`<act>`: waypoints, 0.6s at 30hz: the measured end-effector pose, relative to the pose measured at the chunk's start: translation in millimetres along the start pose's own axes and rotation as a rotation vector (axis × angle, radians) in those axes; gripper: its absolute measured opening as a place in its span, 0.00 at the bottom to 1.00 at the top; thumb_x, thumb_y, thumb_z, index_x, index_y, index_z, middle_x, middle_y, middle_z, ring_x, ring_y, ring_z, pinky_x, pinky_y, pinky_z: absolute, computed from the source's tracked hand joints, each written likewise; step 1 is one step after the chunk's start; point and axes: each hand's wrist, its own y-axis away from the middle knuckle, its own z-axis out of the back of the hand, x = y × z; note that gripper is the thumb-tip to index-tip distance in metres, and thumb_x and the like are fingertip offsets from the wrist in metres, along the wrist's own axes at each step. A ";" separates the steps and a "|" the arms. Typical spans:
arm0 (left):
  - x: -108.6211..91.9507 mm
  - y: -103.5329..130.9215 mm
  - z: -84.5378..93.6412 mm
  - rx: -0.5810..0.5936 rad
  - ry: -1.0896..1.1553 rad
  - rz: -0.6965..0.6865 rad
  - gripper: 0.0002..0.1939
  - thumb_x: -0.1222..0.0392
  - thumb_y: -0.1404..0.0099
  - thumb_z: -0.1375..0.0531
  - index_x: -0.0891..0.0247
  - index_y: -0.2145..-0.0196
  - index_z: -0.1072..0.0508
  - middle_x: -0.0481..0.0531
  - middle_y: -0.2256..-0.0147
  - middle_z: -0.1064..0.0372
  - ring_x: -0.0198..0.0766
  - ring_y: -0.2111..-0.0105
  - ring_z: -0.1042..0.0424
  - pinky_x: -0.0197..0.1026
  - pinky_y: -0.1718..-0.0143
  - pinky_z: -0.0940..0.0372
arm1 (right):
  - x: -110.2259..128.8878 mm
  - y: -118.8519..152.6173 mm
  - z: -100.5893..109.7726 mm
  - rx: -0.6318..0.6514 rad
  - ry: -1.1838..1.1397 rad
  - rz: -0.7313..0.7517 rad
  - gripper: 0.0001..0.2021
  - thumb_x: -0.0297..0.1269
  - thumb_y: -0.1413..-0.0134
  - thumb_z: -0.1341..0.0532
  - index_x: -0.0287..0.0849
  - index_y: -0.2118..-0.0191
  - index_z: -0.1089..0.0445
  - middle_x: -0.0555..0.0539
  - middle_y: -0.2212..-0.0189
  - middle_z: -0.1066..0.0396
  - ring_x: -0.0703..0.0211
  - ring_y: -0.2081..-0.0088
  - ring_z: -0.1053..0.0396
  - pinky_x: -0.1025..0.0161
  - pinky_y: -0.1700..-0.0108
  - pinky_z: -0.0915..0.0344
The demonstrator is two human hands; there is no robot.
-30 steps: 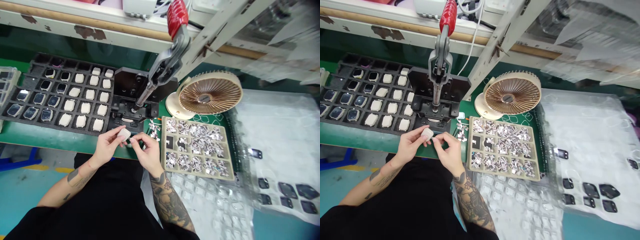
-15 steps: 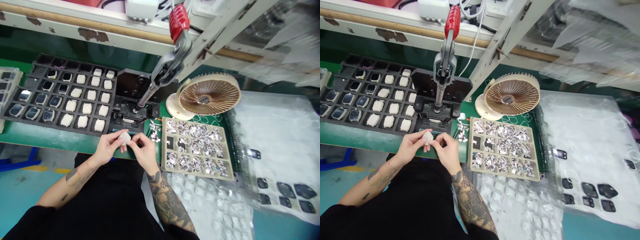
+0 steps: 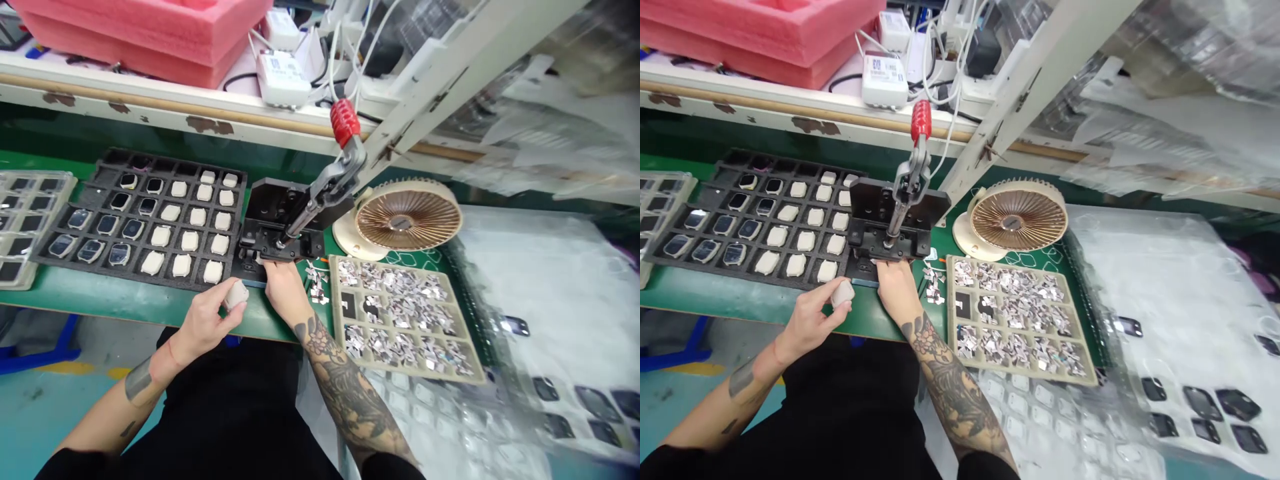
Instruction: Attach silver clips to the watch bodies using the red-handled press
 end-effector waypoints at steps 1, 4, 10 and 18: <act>1.7 -1.1 3.1 0.000 -0.055 -0.041 0.20 0.57 0.27 0.32 0.61 0.40 0.20 0.57 0.59 0.18 0.44 0.64 0.21 0.44 0.57 0.25 | -0.6 -1.2 -2.4 -0.029 -0.025 -0.012 0.26 0.19 0.36 0.48 0.38 0.39 0.24 0.32 0.46 0.22 0.39 0.43 0.26 0.41 0.37 0.26; 2.2 -7.5 10.5 0.000 -0.162 -0.129 0.20 0.56 0.23 0.37 0.60 0.37 0.24 0.58 0.55 0.19 0.46 0.59 0.20 0.45 0.53 0.26 | 3.5 8.7 -3.2 -0.163 -0.183 -0.034 0.25 0.23 0.30 0.50 0.43 0.36 0.25 0.35 0.46 0.22 0.42 0.42 0.26 0.42 0.37 0.25; -8.4 -35.0 0.5 0.182 -0.486 -0.250 0.25 0.51 0.19 0.41 0.63 0.30 0.30 0.66 0.45 0.25 0.54 0.48 0.21 0.52 0.47 0.24 | 23.3 64.3 17.1 -0.315 -0.418 -0.046 0.27 0.29 0.24 0.49 0.50 0.27 0.34 0.38 0.34 0.29 0.47 0.33 0.28 0.43 0.31 0.26; 2.0 -80.3 -48.6 0.239 -0.594 -0.150 0.18 0.65 0.21 0.45 0.58 0.43 0.17 0.65 0.51 0.23 0.44 0.66 0.19 0.44 0.61 0.28 | 9.0 104.3 43.4 -0.346 -0.338 -0.182 0.25 0.33 0.23 0.47 0.53 0.26 0.35 0.39 0.34 0.27 0.44 0.32 0.28 0.38 0.31 0.26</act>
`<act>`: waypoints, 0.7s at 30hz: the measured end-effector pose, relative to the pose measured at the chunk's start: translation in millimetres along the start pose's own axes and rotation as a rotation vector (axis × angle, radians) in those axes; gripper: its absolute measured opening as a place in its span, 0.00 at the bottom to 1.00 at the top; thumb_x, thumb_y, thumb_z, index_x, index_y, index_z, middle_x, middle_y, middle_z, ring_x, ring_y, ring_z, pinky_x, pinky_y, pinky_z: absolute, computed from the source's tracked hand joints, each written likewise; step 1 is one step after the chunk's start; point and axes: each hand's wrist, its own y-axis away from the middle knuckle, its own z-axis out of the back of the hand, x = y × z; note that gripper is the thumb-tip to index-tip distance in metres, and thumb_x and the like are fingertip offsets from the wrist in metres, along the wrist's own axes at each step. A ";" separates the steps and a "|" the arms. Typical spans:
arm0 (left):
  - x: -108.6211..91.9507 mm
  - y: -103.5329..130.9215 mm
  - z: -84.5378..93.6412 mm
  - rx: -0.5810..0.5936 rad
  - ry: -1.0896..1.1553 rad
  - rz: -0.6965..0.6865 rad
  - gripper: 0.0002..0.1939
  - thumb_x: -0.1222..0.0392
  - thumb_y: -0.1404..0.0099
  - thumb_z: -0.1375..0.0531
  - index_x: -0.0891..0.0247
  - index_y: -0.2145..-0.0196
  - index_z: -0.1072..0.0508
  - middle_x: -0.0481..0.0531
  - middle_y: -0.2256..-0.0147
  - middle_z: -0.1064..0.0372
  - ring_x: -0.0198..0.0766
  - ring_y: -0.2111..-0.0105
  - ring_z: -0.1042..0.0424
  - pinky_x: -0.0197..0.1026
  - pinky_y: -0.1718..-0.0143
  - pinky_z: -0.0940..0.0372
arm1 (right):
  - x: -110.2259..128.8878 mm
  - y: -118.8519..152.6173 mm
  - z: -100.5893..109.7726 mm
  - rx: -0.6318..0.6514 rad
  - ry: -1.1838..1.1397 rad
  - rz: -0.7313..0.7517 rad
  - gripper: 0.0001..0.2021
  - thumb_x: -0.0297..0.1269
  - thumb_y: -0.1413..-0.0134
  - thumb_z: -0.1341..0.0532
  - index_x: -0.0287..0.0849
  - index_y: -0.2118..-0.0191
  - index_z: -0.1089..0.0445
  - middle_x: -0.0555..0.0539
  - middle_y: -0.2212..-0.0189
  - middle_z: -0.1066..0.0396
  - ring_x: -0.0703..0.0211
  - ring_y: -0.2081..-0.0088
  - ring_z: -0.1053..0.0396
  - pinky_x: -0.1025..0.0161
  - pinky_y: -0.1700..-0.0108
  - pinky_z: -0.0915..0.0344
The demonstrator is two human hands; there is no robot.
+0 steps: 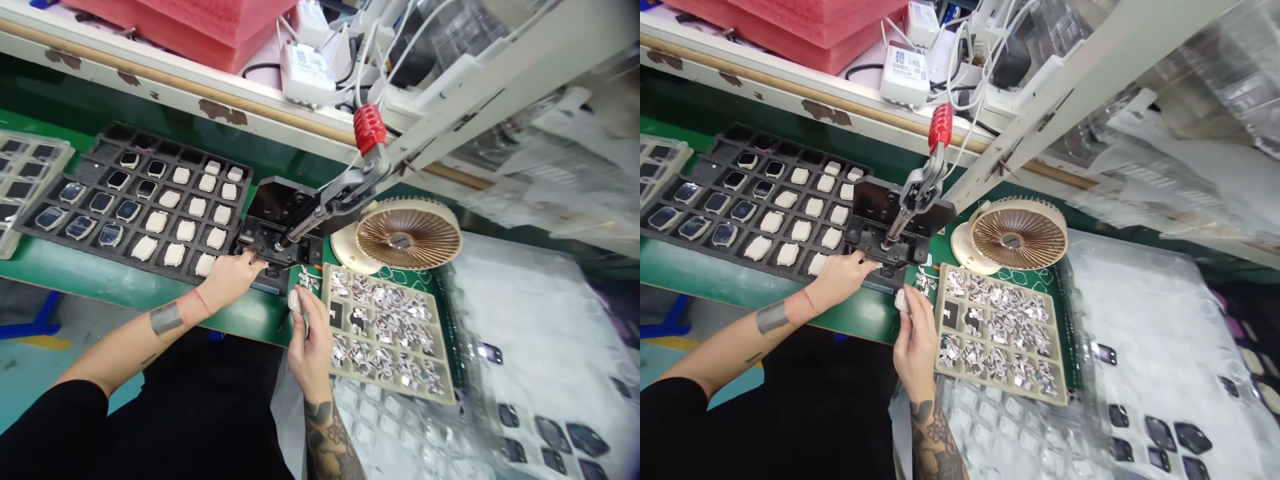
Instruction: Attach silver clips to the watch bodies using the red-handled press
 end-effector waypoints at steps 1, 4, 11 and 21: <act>-0.9 -3.6 -0.9 0.018 -0.010 0.014 0.18 0.66 0.21 0.44 0.59 0.44 0.17 0.65 0.53 0.22 0.45 0.66 0.18 0.44 0.61 0.28 | -1.8 1.9 1.5 -0.002 0.004 -0.007 0.25 0.33 0.23 0.47 0.53 0.26 0.35 0.39 0.34 0.27 0.44 0.32 0.28 0.38 0.31 0.26; -6.4 -5.2 7.6 0.079 -0.029 0.022 0.15 0.63 0.22 0.40 0.60 0.43 0.18 0.66 0.52 0.22 0.49 0.61 0.17 0.44 0.60 0.28 | -3.5 4.7 1.8 -0.006 0.000 -0.016 0.24 0.34 0.23 0.46 0.52 0.27 0.33 0.39 0.34 0.26 0.44 0.32 0.28 0.36 0.31 0.26; -36.0 38.6 33.4 0.062 0.631 -0.011 0.27 0.48 0.28 0.29 0.58 0.36 0.24 0.61 0.41 0.22 0.49 0.54 0.17 0.44 0.54 0.25 | 15.5 -14.8 -11.6 -0.070 0.026 0.259 0.30 0.27 0.30 0.38 0.54 0.26 0.34 0.38 0.39 0.22 0.40 0.39 0.22 0.37 0.39 0.20; 43.4 68.6 90.2 -0.331 0.630 0.226 0.17 0.54 0.20 0.41 0.59 0.41 0.19 0.59 0.48 0.19 0.47 0.50 0.22 0.46 0.46 0.30 | 72.4 -192.3 36.8 -0.534 -0.111 0.266 0.22 0.54 0.22 0.43 0.51 0.35 0.24 0.39 0.49 0.18 0.43 0.52 0.16 0.41 0.58 0.26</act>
